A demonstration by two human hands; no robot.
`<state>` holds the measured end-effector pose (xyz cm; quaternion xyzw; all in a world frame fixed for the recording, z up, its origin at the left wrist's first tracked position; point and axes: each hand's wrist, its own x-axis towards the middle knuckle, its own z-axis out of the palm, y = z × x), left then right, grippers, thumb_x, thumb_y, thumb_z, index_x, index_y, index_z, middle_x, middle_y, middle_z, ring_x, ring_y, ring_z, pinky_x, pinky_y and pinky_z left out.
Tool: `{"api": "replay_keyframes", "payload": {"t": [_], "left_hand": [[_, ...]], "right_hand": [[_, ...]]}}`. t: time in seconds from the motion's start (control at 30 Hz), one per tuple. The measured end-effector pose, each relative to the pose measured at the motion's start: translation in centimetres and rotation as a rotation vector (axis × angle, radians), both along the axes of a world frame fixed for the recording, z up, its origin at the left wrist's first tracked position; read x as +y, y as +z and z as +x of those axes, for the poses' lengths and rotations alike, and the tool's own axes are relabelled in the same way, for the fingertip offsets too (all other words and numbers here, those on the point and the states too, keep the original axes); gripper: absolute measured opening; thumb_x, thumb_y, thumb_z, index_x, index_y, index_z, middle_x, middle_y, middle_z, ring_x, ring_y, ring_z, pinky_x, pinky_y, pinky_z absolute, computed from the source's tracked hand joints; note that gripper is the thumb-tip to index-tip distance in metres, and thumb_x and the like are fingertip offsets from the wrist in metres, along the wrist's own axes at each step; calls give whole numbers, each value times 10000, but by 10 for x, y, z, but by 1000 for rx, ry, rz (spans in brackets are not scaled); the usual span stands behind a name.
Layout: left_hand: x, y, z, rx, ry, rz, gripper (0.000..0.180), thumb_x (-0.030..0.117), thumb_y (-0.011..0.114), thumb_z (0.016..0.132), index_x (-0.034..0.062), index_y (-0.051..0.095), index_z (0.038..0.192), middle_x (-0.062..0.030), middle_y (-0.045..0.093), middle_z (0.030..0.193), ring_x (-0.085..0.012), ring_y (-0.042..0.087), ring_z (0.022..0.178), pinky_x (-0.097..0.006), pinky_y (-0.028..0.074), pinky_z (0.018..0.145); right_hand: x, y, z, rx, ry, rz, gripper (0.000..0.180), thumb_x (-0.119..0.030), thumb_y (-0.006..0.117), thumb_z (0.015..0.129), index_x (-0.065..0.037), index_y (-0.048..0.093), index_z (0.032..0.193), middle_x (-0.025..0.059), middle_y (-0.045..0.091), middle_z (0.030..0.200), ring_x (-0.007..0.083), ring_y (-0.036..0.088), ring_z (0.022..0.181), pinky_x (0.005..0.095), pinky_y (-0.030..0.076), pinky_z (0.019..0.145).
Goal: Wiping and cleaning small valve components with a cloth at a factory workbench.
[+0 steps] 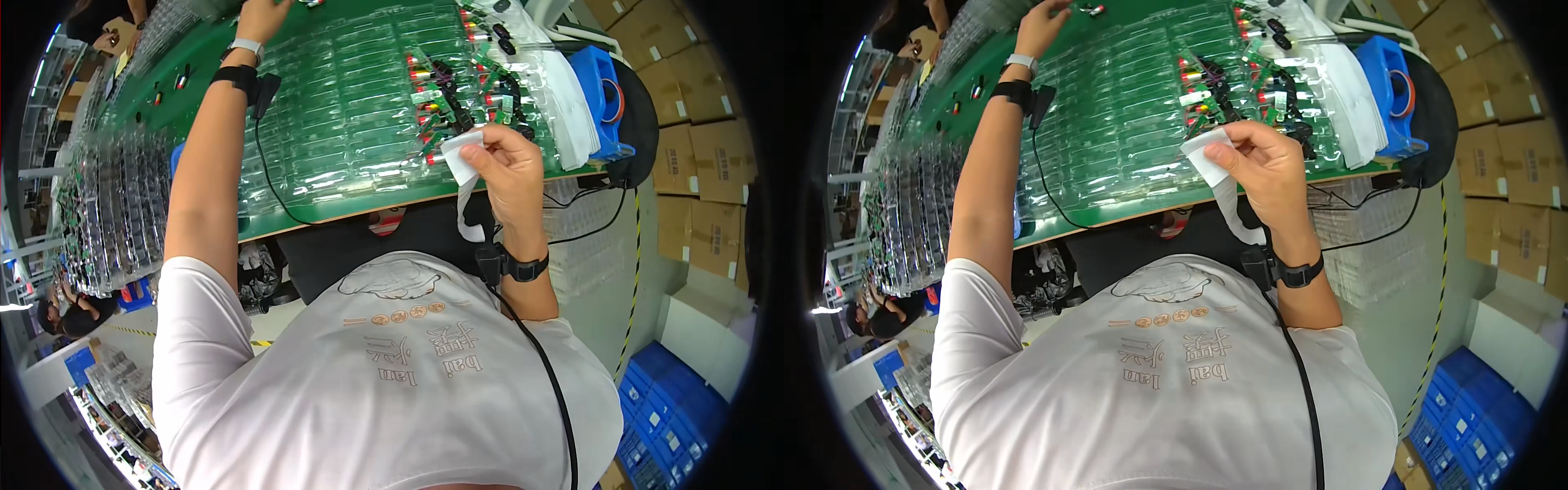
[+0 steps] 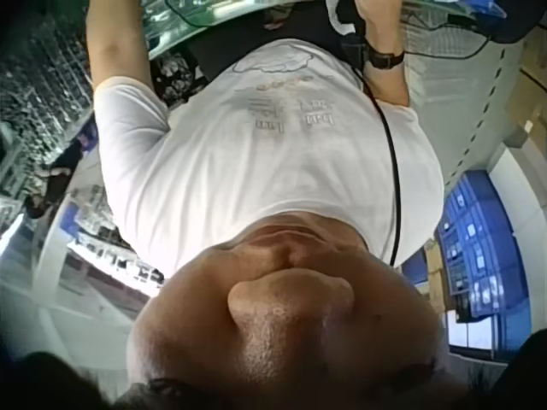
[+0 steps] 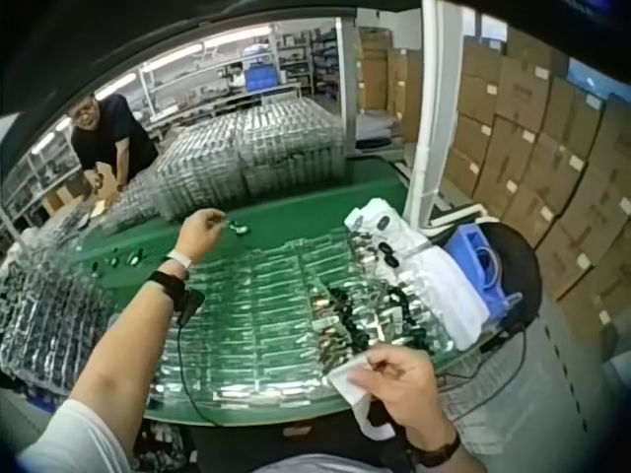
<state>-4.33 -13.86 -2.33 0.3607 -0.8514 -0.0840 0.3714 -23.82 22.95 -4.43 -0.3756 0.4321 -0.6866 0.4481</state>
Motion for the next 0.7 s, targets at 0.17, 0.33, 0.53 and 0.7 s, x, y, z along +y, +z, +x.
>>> {"api": "replay_keyframes", "payload": {"t": [0.17, 0.33, 0.53, 0.7], "left_hand": [[39, 2, -45, -180, -109, -262, 231, 181, 625, 812, -17, 669, 924, -195, 663, 863, -338, 636, 758, -395, 505, 695], [94, 16, -97, -303, -256, 299, 202, 155, 635, 803, -19, 674, 898, -170, 672, 831, -312, 640, 739, -360, 507, 687], [107, -2, -122, -481, -221, 692, 125, 136, 645, 836, 22, 683, 870, -32, 645, 754, -106, 574, 604, -219, 468, 539], [86, -19, -116, -402, -355, 851, 156, 180, 646, 858, 31, 670, 895, -35, 651, 783, -132, 589, 627, -226, 507, 614]], "right_hand": [[3, -6, -10, -11, -32, 8, 137, 0, 667, 821, 31, 617, 945, 75, 649, 859, 101, 609, 752, 222, 489, 668], [0, -8, -12, 19, -39, -30, 112, -9, 671, 823, 14, 616, 918, 52, 630, 833, 90, 591, 729, 219, 473, 645], [4, -10, -16, 73, -46, -67, 91, -23, 671, 829, -3, 611, 894, 33, 607, 820, 80, 568, 715, 215, 457, 639], [6, -9, -14, 22, -28, -35, 95, -37, 674, 831, -11, 607, 893, 23, 601, 829, 75, 558, 722, 209, 448, 656]]}}
